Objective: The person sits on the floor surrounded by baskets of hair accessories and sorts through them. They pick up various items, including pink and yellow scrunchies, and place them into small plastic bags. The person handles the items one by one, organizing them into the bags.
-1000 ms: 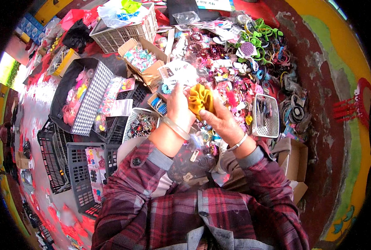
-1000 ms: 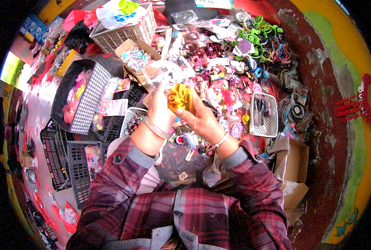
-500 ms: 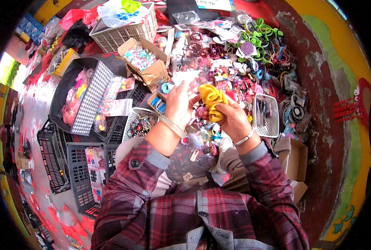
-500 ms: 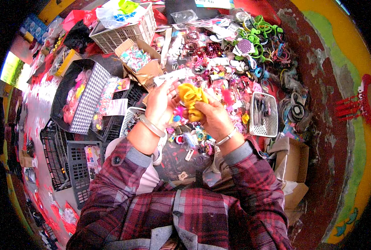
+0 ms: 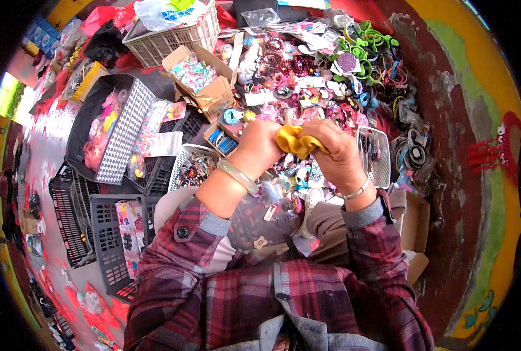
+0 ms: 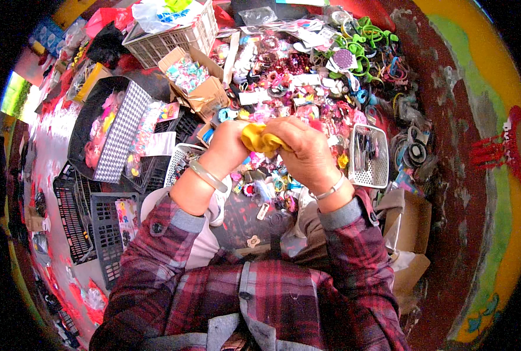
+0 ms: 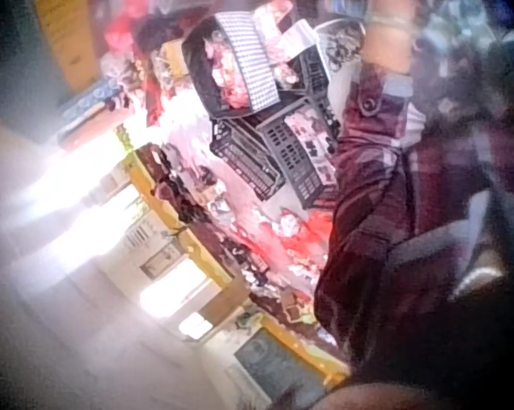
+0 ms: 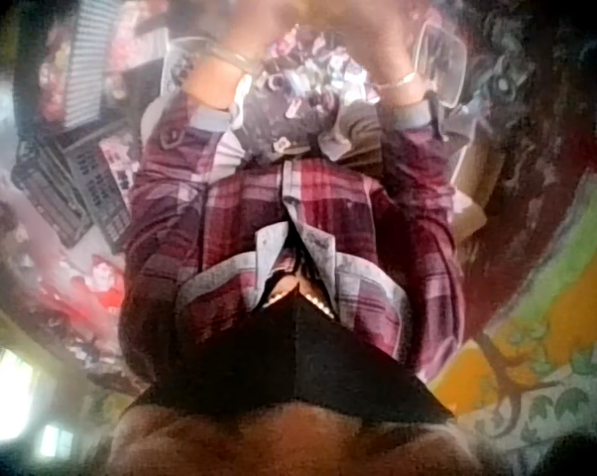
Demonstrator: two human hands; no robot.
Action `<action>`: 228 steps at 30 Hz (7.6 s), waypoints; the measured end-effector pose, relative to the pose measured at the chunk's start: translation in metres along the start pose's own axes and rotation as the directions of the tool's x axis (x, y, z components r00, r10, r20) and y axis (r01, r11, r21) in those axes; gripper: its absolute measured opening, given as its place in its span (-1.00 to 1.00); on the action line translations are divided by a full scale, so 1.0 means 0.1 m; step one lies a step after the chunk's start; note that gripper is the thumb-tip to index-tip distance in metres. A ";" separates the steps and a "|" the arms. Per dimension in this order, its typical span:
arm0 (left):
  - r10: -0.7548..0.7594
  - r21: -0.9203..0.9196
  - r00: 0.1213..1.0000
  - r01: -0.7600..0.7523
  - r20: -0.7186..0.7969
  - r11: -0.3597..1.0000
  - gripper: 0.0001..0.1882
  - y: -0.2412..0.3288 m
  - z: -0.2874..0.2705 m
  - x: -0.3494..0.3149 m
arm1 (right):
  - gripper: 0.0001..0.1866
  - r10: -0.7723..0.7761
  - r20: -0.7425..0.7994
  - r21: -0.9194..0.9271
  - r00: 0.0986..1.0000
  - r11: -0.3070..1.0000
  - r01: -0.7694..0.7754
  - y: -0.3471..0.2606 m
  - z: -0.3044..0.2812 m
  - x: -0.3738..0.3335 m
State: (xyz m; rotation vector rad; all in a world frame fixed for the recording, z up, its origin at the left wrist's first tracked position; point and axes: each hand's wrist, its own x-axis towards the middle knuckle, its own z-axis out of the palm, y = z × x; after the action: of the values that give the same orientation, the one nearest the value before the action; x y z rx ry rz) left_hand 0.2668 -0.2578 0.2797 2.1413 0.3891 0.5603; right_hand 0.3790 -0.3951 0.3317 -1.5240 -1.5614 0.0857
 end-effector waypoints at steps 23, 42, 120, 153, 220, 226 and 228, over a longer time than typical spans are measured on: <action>-0.112 0.283 0.971 0.049 0.211 0.958 -0.79 -0.07 0.16 -0.08 | -0.83 0.194 0.380 -0.427 0.904 0.904 -0.015 0.01 0.15 -0.17; -0.002 0.271 0.960 -0.077 0.279 0.960 -0.84 0.11 0.15 -0.14 | -0.72 0.488 0.287 -0.499 0.824 0.811 -0.307 0.20 0.20 -0.25; -0.429 -0.843 0.886 0.362 0.178 0.398 -0.65 0.20 0.23 -0.07 | -0.76 0.757 0.269 0.948 0.595 -0.098 -0.304 0.74 0.19 -0.38; -0.152 -0.889 0.876 0.449 0.459 -0.094 -0.64 0.17 0.28 -0.08 | -0.68 0.822 0.021 0.781 0.569 0.342 -0.523 0.44 0.35 -0.23; -0.459 -0.974 0.884 0.175 0.091 0.144 -0.84 0.18 0.37 -0.10 | -0.89 -0.063 0.066 -0.595 0.996 0.798 0.090 -0.12 0.29 -0.07; -0.424 -0.891 0.905 0.210 0.021 0.403 -0.78 -0.05 0.45 -0.13 | -0.87 -0.084 0.044 -0.553 0.995 0.828 0.094 -0.16 0.31 -0.08; -0.432 -0.792 0.902 0.261 -0.004 0.551 -0.74 -0.08 0.45 -0.14 | -0.87 -0.079 0.027 -0.540 0.997 0.837 0.081 -0.15 0.32 -0.09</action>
State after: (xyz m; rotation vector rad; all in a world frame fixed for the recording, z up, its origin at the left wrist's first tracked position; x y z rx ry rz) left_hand 0.2781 -0.2898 0.2465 1.1088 0.5474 0.5706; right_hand 0.3458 -0.3893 0.3179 -1.8811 -1.7403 -0.4414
